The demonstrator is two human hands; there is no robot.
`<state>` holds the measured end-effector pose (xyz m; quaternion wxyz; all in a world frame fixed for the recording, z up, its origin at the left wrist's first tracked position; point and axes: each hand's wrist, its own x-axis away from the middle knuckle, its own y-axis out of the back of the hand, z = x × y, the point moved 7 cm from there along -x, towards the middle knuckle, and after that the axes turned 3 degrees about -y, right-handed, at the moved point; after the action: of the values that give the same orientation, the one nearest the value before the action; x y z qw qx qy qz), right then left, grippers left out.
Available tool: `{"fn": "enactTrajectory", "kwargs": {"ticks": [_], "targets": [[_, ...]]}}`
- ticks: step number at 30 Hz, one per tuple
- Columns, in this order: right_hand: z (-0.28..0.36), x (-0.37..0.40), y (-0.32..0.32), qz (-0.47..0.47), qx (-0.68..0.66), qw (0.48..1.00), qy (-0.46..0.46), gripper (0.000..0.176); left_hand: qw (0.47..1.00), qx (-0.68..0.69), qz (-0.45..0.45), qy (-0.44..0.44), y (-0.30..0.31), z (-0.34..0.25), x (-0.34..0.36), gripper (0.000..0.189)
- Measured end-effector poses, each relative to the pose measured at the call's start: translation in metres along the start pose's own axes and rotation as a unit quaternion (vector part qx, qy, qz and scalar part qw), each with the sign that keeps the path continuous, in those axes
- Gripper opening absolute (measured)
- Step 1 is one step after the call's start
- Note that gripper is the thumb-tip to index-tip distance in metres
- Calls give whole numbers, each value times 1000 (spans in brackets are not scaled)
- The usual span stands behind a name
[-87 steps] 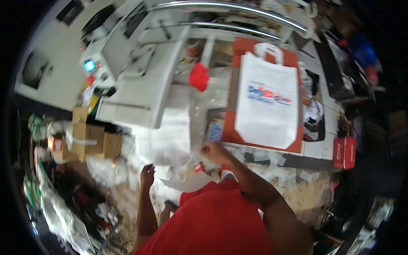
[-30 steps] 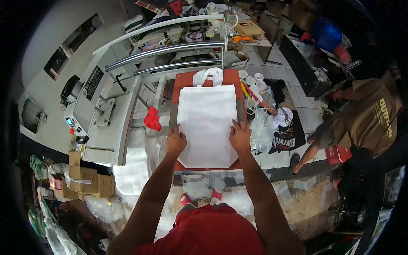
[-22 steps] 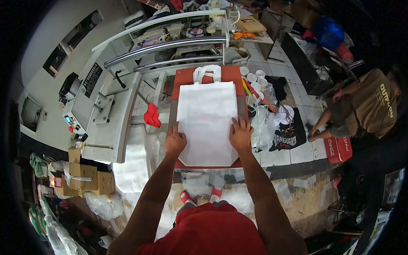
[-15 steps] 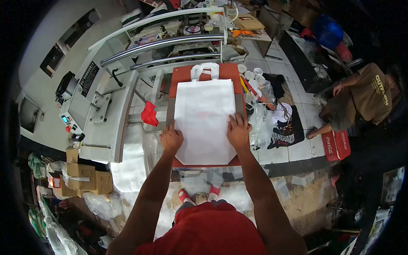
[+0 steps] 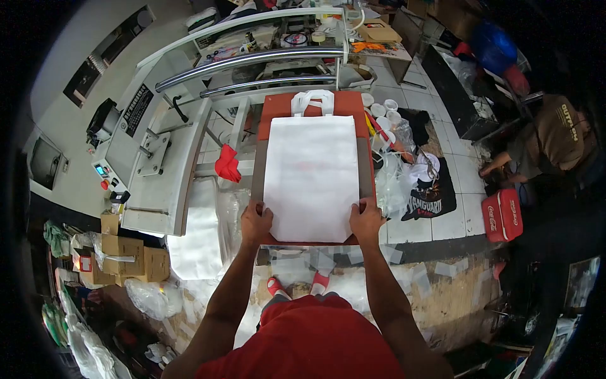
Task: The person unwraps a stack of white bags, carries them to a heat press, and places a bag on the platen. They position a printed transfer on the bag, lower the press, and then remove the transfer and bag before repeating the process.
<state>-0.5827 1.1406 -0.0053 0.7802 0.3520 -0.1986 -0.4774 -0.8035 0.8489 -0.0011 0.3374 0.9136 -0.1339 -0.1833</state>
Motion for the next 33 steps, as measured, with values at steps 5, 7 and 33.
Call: {"fn": "enactTrajectory", "kwargs": {"ticks": [5,7,33], "targets": [[-1,5,1,-29,-18,999,-4,26,999,43,1,25,-3,8,2,24],[1,7,1,-30,-19,999,-4,26,999,30,-10,2,-1,6,1,22],[-288,93,-172,96,370,922,56,35,990,36,17,132,117,153,170,5]]}}
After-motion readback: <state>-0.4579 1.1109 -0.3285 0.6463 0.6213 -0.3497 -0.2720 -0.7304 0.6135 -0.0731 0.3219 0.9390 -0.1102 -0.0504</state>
